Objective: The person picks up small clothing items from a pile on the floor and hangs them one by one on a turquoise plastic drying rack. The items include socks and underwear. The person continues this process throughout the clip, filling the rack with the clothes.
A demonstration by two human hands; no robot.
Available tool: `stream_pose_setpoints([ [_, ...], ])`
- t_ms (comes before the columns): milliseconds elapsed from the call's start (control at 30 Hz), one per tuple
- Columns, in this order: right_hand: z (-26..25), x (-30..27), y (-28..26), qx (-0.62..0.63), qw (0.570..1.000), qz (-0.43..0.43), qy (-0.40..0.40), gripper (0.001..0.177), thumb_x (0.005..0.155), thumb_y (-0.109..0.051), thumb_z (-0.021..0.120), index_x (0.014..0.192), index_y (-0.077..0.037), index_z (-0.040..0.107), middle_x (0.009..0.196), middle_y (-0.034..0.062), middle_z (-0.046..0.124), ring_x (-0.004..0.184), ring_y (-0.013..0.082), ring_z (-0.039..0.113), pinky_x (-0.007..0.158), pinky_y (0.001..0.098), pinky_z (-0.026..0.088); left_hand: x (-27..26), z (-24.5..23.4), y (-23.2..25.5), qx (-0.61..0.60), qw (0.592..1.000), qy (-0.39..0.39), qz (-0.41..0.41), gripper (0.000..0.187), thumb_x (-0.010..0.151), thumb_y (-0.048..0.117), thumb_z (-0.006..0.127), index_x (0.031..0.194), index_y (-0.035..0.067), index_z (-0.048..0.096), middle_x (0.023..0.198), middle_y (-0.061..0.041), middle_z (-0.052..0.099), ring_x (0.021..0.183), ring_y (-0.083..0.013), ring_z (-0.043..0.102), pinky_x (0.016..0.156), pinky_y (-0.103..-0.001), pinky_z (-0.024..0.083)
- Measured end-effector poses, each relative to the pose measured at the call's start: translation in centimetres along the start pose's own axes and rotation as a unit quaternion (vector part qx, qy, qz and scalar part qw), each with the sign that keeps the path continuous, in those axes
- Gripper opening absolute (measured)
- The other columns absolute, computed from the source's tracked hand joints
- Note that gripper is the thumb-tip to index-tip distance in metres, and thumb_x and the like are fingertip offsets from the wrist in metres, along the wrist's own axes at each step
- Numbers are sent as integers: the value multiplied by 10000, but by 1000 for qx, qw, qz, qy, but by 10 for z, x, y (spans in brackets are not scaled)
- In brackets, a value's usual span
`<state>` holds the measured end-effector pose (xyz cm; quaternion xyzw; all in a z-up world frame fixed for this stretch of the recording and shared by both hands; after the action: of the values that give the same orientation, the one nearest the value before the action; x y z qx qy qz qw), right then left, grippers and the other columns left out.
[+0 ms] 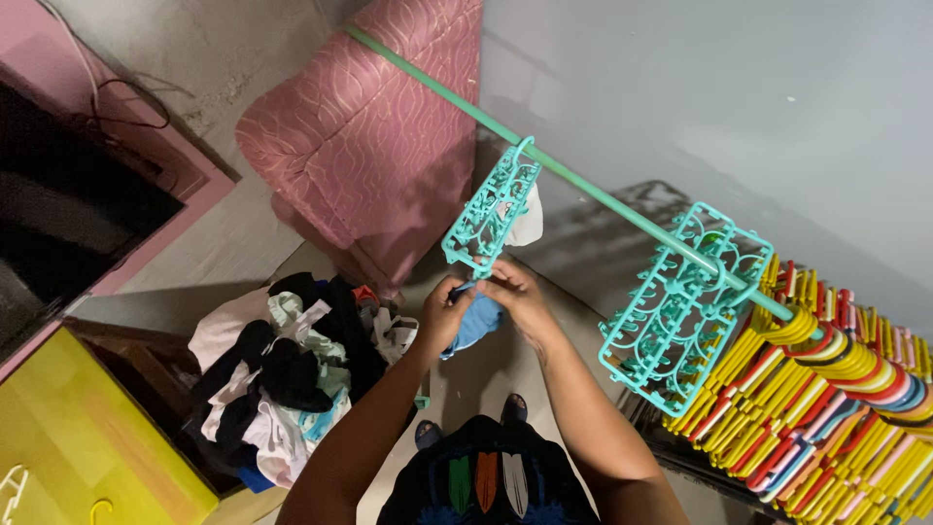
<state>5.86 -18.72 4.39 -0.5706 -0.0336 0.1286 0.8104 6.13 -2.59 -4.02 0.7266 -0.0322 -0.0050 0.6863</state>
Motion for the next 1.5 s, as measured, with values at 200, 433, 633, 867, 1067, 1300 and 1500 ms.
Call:
stream_pose_setpoints([
  [200, 15, 26, 25, 136, 991, -2, -10, 246, 1028, -70, 684, 1247, 42, 690, 1174, 125, 721, 1076, 200, 666, 989, 353, 512, -6, -20, 19, -35, 998, 21, -41, 108, 966, 176, 680, 962, 73, 648, 733, 71, 543, 628, -19, 439, 561, -232, 375],
  [433, 34, 36, 19, 141, 989, -9, -53, 214, 984, -46, 660, 1193, -6, 671, 1217, 110, 727, 1128, 196, 692, 1025, 356, 528, -17, -34, 41, -77, 996, 44, -1, 120, 986, 168, 685, 950, 76, 617, 757, 78, 516, 655, -8, 416, 577, -225, 352],
  [633, 46, 43, 16, 59, 996, -41, -47, 358, 1005, -70, 646, 1359, -21, 626, 1222, 95, 705, 1094, 193, 674, 991, 340, 515, -26, -44, 50, -50, 997, 62, -8, 118, 978, 165, 685, 965, 68, 619, 726, 69, 504, 618, -17, 405, 546, -226, 338],
  [867, 47, 47, 17, -86, 993, -56, -50, 349, 1068, -180, 529, 1367, -12, 598, 1276, 72, 686, 1164, 167, 679, 994, 316, 513, -25, -39, 56, -58, 994, 79, 41, 144, 964, 137, 720, 1012, 43, 622, 832, 55, 585, 737, -12, 485, 645, -203, 423],
  [1067, 50, 46, 8, -90, 992, -79, -50, 293, 1108, -182, 497, 1305, 0, 616, 1259, 135, 726, 1207, 193, 665, 1073, 323, 483, -19, -38, 62, -32, 996, 76, 39, 160, 952, 131, 731, 996, 28, 616, 865, 29, 651, 782, -21, 563, 684, -215, 478],
  [1300, 52, 43, 2, -117, 990, -57, -62, 339, 1078, -132, 498, 1390, -16, 565, 1289, 100, 684, 1237, 195, 651, 1040, 316, 487, -18, -36, 57, -49, 997, 54, 18, 132, 935, 97, 733, 982, 26, 632, 827, 30, 638, 721, -29, 538, 627, -229, 451],
  [1500, 48, 48, 11, -80, 992, -58, -73, 301, 1082, -90, 488, 1356, 8, 566, 1270, 82, 649, 1241, 205, 654, 1017, 322, 513, -19, -34, 55, 0, 998, 53, 20, 124, 945, 100, 728, 977, 35, 628, 761, 27, 596, 678, -34, 510, 604, -231, 435],
])
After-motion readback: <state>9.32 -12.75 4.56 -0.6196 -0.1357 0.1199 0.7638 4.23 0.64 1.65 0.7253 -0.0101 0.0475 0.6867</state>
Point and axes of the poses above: each hand's wrist, its own x-axis towards the middle knuckle, its own z-axis out of the palm, y = z × x, the point moved 3 cm from there along x, towards the middle knuckle
